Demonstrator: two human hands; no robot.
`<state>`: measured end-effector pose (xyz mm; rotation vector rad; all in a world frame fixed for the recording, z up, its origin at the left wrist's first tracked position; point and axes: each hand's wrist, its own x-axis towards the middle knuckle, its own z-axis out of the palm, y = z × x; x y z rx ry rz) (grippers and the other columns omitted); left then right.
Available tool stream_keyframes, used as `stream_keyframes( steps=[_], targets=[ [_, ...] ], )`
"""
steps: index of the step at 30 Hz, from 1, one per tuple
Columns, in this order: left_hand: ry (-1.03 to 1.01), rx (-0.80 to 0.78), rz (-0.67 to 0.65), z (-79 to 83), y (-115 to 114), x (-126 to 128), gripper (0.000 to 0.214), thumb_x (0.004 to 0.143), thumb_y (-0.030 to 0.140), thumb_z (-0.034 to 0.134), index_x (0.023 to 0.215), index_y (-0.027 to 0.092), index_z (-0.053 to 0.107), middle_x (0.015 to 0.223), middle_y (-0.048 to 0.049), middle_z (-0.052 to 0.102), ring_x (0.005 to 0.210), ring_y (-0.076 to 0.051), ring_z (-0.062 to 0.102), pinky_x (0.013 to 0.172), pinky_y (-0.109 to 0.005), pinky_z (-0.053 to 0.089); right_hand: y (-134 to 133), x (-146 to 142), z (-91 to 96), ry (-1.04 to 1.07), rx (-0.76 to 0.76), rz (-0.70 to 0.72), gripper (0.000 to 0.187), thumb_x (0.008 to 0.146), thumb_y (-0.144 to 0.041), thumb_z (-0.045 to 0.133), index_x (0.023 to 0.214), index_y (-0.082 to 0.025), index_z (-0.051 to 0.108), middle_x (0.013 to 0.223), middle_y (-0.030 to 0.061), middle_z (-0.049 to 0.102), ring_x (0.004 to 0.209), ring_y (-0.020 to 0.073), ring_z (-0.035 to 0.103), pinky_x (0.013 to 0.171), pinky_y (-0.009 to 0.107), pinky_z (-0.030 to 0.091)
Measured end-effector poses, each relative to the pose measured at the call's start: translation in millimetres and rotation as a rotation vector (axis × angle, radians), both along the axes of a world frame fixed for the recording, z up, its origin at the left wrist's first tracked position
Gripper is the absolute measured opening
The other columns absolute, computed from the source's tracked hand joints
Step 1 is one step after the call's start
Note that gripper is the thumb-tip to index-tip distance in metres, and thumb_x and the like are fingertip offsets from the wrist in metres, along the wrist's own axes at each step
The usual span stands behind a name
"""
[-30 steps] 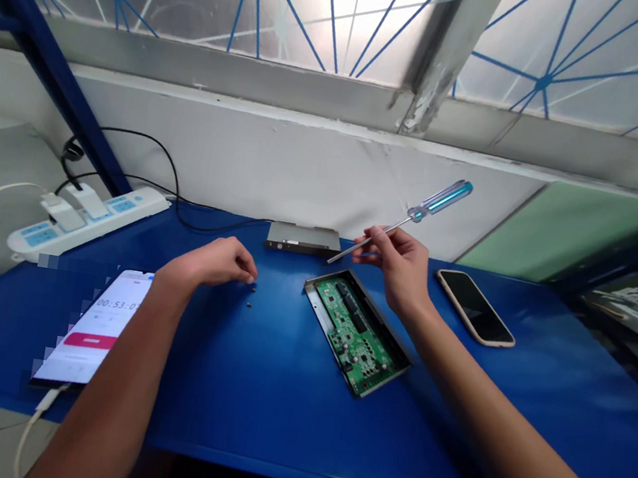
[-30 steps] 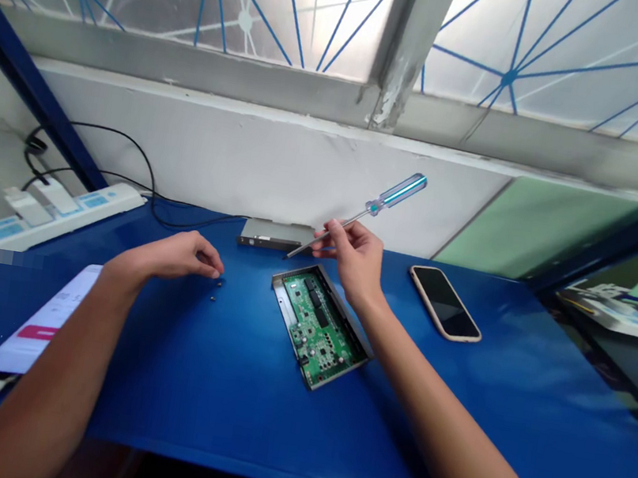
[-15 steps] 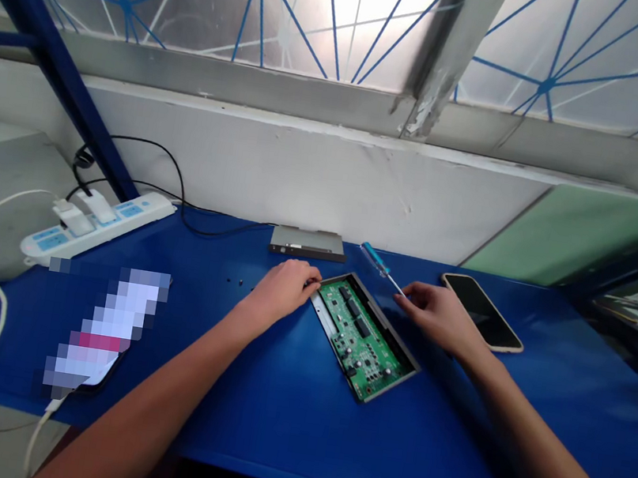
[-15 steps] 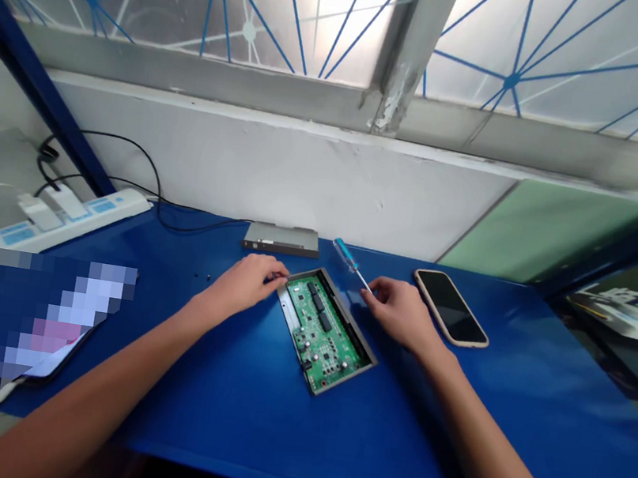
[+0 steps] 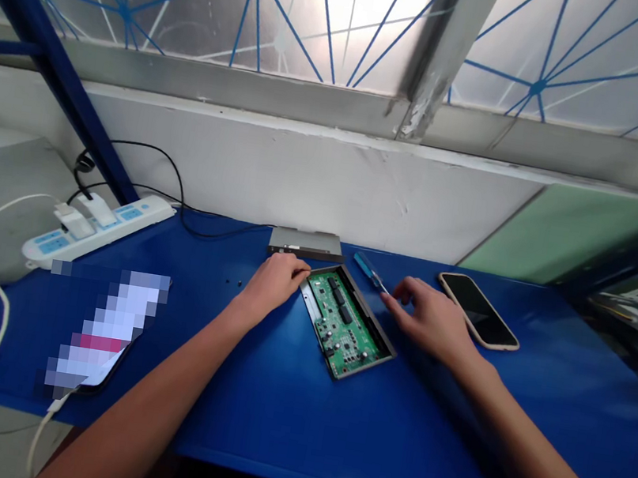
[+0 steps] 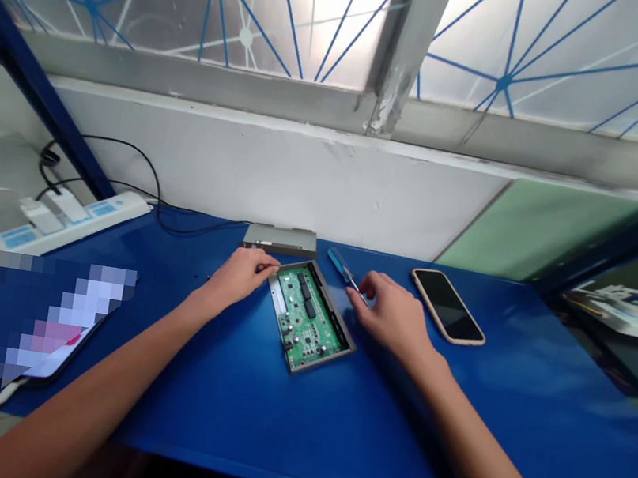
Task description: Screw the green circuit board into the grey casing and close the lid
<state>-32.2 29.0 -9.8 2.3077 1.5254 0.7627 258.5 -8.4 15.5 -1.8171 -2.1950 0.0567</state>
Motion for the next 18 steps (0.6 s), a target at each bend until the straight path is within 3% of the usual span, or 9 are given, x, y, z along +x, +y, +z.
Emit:
stream_keyframes(
  steps=[5,10,15,18],
  targets=[
    [-0.026,0.008,-0.024,-1.0,0.3,-0.9,0.028,0.097,0.021,0.055,0.108,0.016,0.081,0.097,-0.0119,0.078,0.086,-0.026,0.070,0.077,-0.035,0.052,-16.9,-48.8,5.3,-0.224,0.043,0.291,0.031,0.096,-0.047,0.053,0.085,-0.019,0.062,0.100,0.0117,0.062,0.092,0.0259,0.060,0.059,0.030,0.031],
    [-0.048,-0.003,-0.027,0.3,0.7,-1.2,0.027,0.097,0.021,0.056,0.106,0.016,0.081,0.095,-0.0115,0.078,0.084,-0.025,0.071,0.075,-0.034,0.052,-16.2,-71.2,6.9,-0.378,0.005,0.342,0.027,0.097,-0.033,0.050,0.083,-0.015,0.064,0.095,0.0131,0.062,0.091,0.0257,0.059,0.059,0.032,0.032],
    [-0.085,-0.011,-0.031,-2.5,3.7,-0.1,0.023,0.095,0.021,0.059,0.101,0.017,0.081,0.094,-0.0102,0.079,0.084,-0.024,0.070,0.076,-0.032,0.049,-18.3,-78.3,6.6,-0.337,0.038,0.391,0.028,0.097,-0.035,0.050,0.083,-0.016,0.064,0.093,0.0103,0.063,0.091,0.0241,0.060,0.060,0.033,0.033],
    [-0.102,-0.011,-0.018,1.0,3.5,-0.7,0.028,0.098,0.032,0.057,0.090,0.017,0.080,0.085,-0.0086,0.077,0.078,-0.022,0.069,0.069,-0.029,0.044,-24.0,-89.2,6.4,-0.283,0.058,0.404,0.025,0.095,-0.034,0.052,0.081,-0.017,0.062,0.091,0.0091,0.062,0.090,0.0230,0.060,0.059,0.032,0.032]
  ],
)
